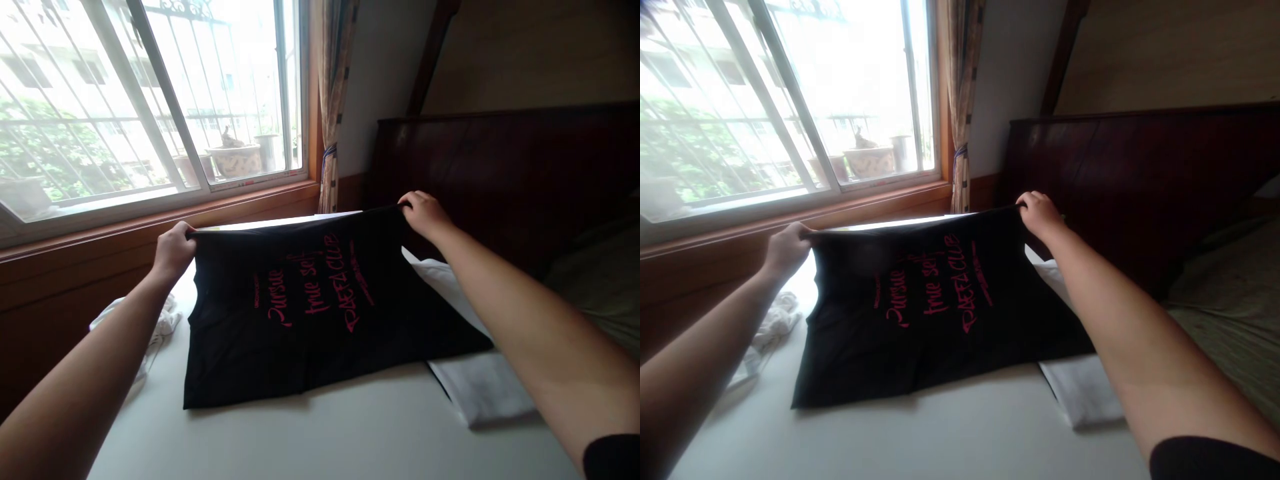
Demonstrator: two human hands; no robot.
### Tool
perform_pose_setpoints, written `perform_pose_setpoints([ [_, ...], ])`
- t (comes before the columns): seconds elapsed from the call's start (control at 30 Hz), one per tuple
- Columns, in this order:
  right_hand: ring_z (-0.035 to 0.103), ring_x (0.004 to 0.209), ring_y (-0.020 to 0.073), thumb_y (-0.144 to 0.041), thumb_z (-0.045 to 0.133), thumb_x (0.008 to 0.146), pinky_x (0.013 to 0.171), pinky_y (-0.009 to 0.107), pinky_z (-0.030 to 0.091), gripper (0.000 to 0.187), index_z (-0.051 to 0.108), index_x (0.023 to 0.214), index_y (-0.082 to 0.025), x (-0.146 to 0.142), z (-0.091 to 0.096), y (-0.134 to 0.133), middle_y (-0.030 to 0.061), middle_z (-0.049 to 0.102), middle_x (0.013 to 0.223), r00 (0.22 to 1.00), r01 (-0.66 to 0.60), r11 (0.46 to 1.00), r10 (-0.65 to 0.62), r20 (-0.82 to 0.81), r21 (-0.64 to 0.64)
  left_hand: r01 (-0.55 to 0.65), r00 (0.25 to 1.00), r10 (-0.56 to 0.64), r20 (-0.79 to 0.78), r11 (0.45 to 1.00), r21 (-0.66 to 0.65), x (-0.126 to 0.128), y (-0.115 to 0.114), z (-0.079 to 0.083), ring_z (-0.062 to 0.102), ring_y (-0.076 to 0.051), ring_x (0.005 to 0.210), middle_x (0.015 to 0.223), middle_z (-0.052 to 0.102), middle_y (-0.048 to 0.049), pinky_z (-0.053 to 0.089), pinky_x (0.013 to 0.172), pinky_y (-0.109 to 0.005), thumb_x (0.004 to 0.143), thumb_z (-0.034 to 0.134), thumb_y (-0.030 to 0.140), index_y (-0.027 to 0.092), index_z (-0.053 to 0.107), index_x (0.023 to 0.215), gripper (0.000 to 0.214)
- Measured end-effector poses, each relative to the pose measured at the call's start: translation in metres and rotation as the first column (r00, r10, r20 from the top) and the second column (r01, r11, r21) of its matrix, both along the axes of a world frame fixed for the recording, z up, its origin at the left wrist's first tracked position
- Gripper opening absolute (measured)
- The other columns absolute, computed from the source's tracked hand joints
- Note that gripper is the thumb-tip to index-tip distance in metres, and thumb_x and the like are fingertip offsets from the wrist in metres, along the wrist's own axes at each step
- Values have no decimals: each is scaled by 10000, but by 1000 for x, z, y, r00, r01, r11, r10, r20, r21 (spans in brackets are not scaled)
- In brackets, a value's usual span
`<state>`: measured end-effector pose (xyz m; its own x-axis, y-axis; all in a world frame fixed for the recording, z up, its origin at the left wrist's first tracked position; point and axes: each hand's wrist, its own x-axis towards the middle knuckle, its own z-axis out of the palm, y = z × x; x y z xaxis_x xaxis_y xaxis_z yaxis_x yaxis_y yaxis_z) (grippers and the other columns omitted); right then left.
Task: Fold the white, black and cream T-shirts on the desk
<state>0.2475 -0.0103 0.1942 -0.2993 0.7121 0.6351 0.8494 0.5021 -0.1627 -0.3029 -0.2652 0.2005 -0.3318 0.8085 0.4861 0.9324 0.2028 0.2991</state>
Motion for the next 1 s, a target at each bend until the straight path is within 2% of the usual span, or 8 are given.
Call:
perform_pose_setpoints([
  [0.17, 582, 1067, 290, -194, 537, 895, 992, 405, 442, 187, 673, 1022, -193, 12, -3, -18, 121, 669, 1088, 1000, -6, 1000, 6, 4, 28, 59, 998, -61, 17, 993, 99, 3, -24, -14, 605, -175, 934, 1069, 715, -74, 444, 867, -306, 991, 511, 331, 62, 649, 1125, 330],
  [0.3, 573, 1063, 262, -220, 550, 921, 1001, 361, 422, 114, 646, 975, -186, 35, -18, -53, 133, 681, 1071, 999, -43, 997, 42, 23, 57, 132, 990, -138, 23, 976, 175, 13, -62, -38, 663, -200, 1031, 1165, 723, -66, 502, 939, -336, 967, 563, 291, 134, 641, 1090, 214],
  [0.37, 579, 1080, 255, -230, 540, 926, 1018, 351, 419, 106, 630, 971, -196, 50, -32, -77, 137, 689, 1083, 997, -78, 995, 77, 16, 61, 175, 983, -181, 12, 965, 197, 19, -87, -55, 677, -218, 1085, 1184, 725, -68, 521, 967, -361, 953, 577, 271, 170, 627, 1053, 151],
  [0.47, 583, 1148, 271, -262, 543, 905, 1053, 375, 424, 95, 606, 967, -226, 74, -59, -115, 142, 690, 1124, 993, -114, 992, 115, -11, 46, 241, 969, -226, -95, 948, 207, 23, -127, -87, 701, -245, 1077, 1141, 740, -71, 556, 930, -387, 946, 574, 250, 212, 605, 1047, 112],
  [0.57, 610, 1156, 304, -292, 553, 882, 1069, 442, 444, 76, 593, 943, -272, 95, -88, -151, 123, 690, 1120, 990, -140, 989, 140, -6, -51, 334, 935, -313, -165, 935, 118, 26, -168, -120, 719, -234, 1064, 1178, 729, -76, 585, 885, -353, 970, 544, 226, 237, 594, 1087, 128],
  [0.67, 637, 1147, 319, -281, 559, 868, 1076, 485, 455, 100, 591, 950, -328, 109, -109, -182, 99, 698, 1131, 983, -181, 979, 181, -11, -90, 354, 925, -341, -167, 933, 58, 28, -203, -143, 739, -225, 1033, 1222, 719, -84, 610, 834, -313, 976, 546, 232, 245, 594, 1133, 165],
  [0.8, 674, 1098, 349, -283, 553, 855, 1025, 531, 495, 120, 606, 913, -375, 118, -128, -212, 96, 706, 1075, 979, -204, 974, 201, -36, -98, 383, 911, -370, -181, 923, 45, 33, -231, -151, 750, -224, 1024, 1179, 743, -80, 621, 833, -293, 969, 571, 236, 246, 612, 1128, 165],
  [1.0, 711, 974, 376, -283, 619, 799, 877, 556, 562, 157, 665, 879, -410, 131, -146, -229, 84, 718, 956, 966, -253, 949, 260, 10, -188, 439, 868, -427, -253, 898, -10, 39, -244, -152, 770, -207, 933, 1118, 758, -90, 622, 784, -245, 1004, 518, 277, 227, 636, 1160, 202],
])
